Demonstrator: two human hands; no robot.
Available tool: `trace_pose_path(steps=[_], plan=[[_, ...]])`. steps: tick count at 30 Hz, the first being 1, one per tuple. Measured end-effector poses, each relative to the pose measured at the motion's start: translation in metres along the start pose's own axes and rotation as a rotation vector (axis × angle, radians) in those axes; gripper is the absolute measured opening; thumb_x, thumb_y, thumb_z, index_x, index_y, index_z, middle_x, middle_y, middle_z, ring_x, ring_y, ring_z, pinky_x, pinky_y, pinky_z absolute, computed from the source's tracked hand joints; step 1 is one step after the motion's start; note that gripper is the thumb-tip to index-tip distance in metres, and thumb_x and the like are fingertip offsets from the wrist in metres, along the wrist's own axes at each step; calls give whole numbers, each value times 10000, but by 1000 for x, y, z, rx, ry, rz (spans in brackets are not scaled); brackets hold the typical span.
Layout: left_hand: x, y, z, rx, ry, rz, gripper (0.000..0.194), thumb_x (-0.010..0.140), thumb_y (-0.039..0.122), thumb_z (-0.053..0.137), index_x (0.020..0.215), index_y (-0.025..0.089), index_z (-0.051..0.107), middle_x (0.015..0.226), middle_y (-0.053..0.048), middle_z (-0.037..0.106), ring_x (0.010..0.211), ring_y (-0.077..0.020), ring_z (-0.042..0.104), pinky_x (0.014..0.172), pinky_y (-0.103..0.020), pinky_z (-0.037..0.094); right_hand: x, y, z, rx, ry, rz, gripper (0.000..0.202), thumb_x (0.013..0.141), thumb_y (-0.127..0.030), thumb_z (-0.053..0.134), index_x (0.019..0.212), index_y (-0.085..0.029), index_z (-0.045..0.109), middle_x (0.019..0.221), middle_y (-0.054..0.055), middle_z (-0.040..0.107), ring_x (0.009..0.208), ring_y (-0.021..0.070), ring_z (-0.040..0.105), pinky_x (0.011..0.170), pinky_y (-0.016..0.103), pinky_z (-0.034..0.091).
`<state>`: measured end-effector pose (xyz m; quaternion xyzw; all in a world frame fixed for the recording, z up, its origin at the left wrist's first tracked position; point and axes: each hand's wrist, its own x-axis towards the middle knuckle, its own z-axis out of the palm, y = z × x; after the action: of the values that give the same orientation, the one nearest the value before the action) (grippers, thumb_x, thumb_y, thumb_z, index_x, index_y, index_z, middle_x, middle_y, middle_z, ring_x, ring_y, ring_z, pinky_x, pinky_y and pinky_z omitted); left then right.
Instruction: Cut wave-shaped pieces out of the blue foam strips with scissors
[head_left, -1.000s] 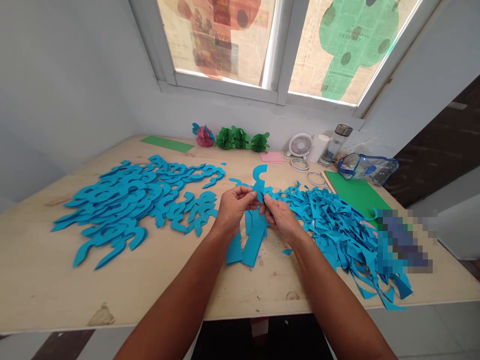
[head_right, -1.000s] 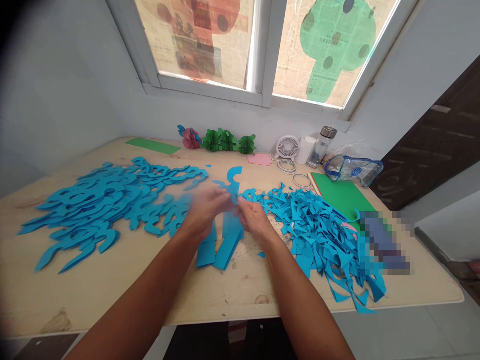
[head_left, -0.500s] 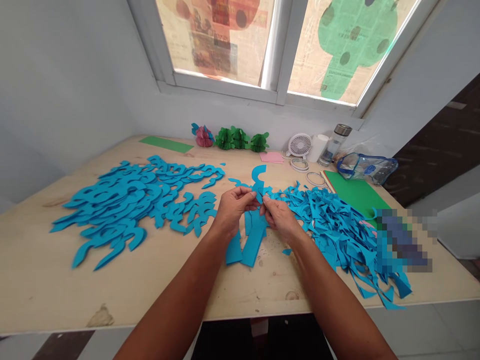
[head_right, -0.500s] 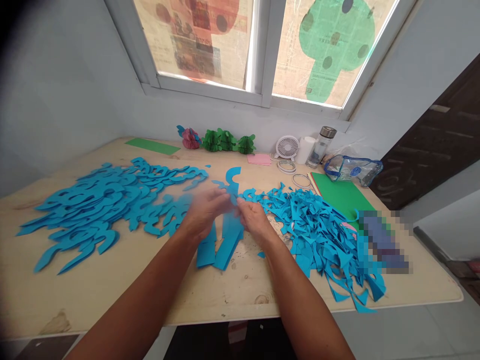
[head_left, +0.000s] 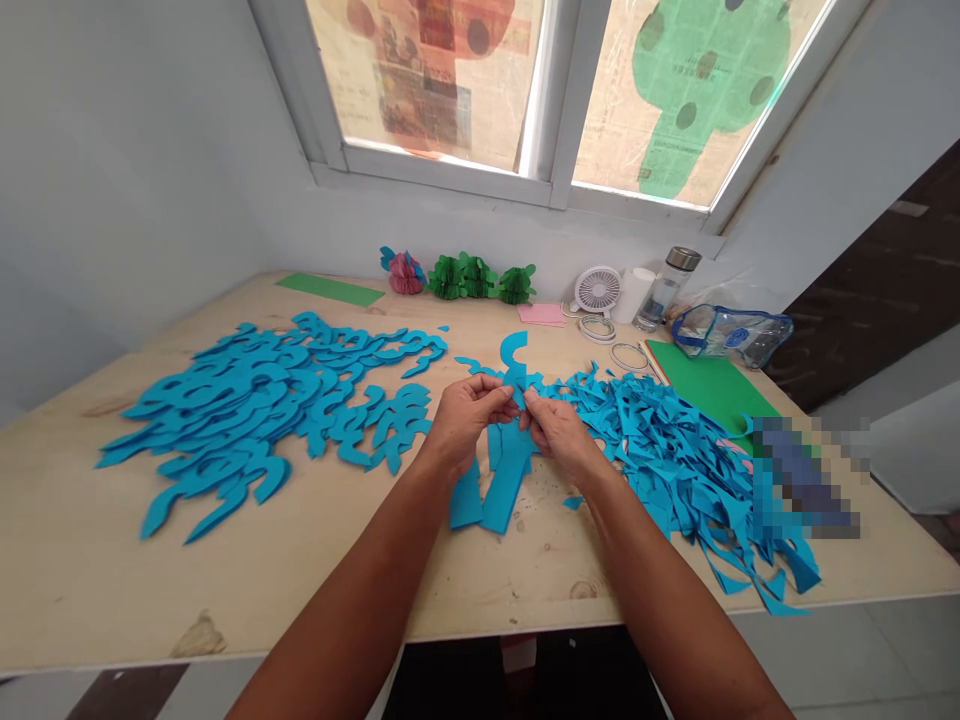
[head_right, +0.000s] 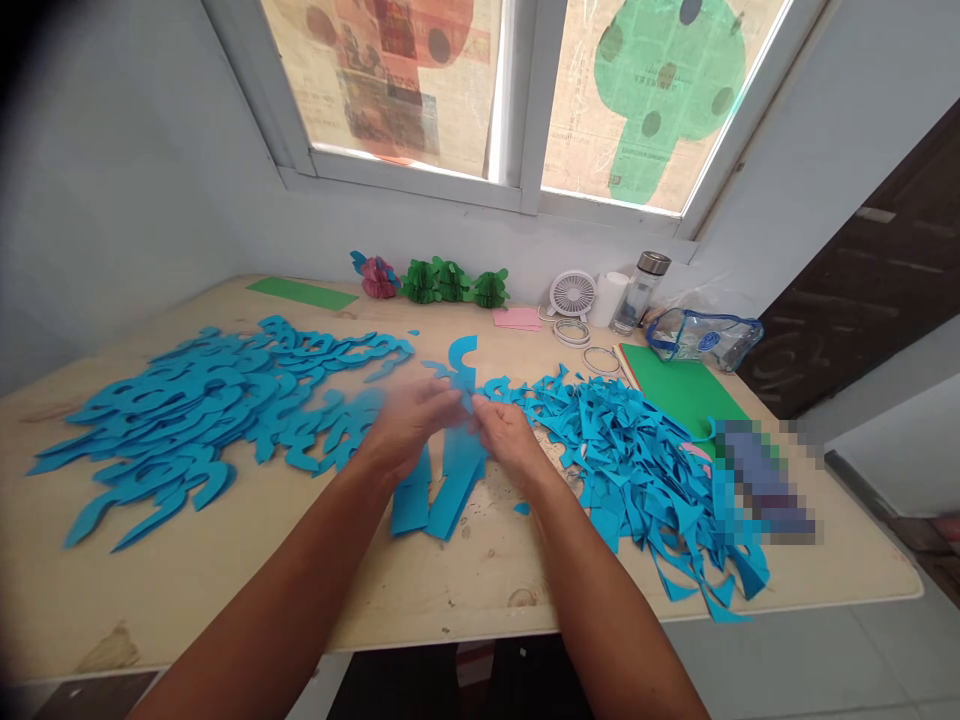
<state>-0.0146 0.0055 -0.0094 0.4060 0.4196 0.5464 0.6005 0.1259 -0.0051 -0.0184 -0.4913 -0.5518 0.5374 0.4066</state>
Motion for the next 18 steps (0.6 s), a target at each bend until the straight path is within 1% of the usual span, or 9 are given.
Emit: trace_pose_path(steps=[8,13,18], plan=[[1,1,-3,-2,0,-15,270,556,318,806,670,156,623,566,-11,656,557,-145,618,607,-283,505,0,-1,-1,6,-19,-11,482,844,-608,488,634,-179,551,394,-79,319,389,78,209,410,267,129],[1,3,-3,-6,0,-19,266,548,315,809,656,155,625,561,-13,654,553,-144,618,596,-278,504,0,1,0,4,3,-17,476,845,-595,493,620,-178,547,393,-76,329,386,80,224,404,268,137],[1,3,-1,-25,26,-16,265,550,316,801,673,159,627,554,-10,651,540,-147,615,584,-282,503,1,2,1,12,8,3,476,845,-596,498,619,-180,546,405,-75,326,390,79,226,405,261,139]])
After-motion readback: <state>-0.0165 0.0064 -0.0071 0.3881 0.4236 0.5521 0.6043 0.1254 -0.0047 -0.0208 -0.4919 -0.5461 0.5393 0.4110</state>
